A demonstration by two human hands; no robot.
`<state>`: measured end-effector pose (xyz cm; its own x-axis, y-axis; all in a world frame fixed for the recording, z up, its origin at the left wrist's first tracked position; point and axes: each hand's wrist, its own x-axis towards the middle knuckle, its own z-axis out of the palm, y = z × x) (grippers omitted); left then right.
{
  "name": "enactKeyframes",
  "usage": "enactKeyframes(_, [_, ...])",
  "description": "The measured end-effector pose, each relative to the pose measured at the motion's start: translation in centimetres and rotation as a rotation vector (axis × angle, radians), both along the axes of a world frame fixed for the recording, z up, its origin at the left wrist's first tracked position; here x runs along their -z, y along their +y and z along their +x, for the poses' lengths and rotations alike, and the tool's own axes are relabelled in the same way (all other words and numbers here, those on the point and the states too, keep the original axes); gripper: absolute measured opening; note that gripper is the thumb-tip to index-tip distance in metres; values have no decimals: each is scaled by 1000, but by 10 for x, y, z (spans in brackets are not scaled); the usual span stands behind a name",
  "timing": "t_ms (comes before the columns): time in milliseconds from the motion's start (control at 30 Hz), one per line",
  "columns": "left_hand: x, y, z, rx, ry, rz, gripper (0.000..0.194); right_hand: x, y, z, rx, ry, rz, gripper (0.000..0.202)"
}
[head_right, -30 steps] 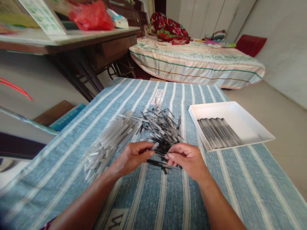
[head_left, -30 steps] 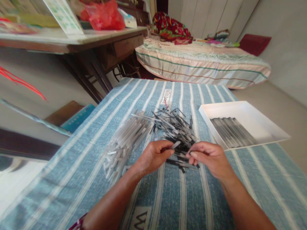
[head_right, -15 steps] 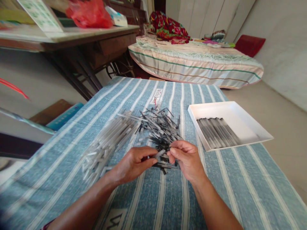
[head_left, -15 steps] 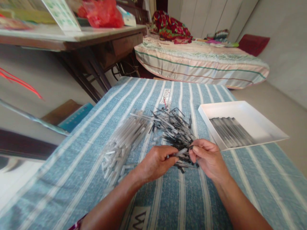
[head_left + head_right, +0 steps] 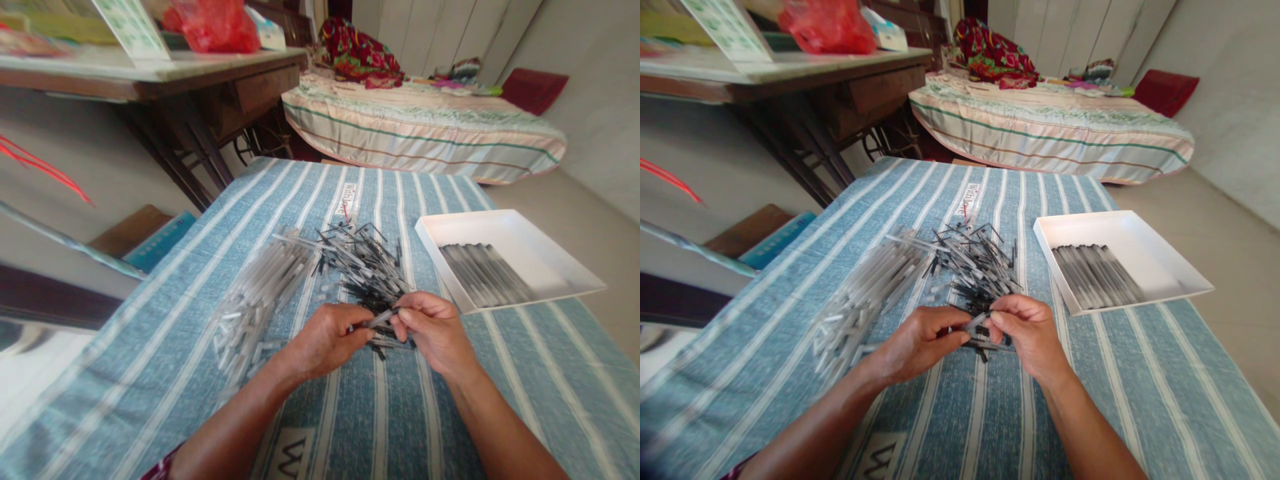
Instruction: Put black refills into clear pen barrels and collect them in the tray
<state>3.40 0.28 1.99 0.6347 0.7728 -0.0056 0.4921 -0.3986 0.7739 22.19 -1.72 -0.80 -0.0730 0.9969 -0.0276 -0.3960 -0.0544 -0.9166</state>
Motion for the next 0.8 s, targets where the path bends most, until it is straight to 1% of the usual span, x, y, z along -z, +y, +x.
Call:
enactKeyframes(200, [-1, 0, -1, 29, -14, -26, 18, 2, 0, 0, 7, -29, -9, 12])
enactKeyframes(267, [-2, 0, -2, 49, -27, -57, 18, 3, 0, 0, 3, -37, -14, 12])
enactKeyframes(333, [-3, 0, -3, 58, -50, -116, 18, 4, 0, 0, -9, -40, -16, 11])
enactKeyframes(533, [-4, 1, -4, 61, -179, -375, 19, 7, 0, 0, -27, -55, -2, 11])
enactKeyframes(633, [-5, 1, -4, 67, -231, -428, 20, 9, 0, 3, -36, -132, 28, 12])
enactKeyframes(800, [-7, 1, -4, 64, -197, -461, 16, 4, 1, 12, -64, -319, 101, 12])
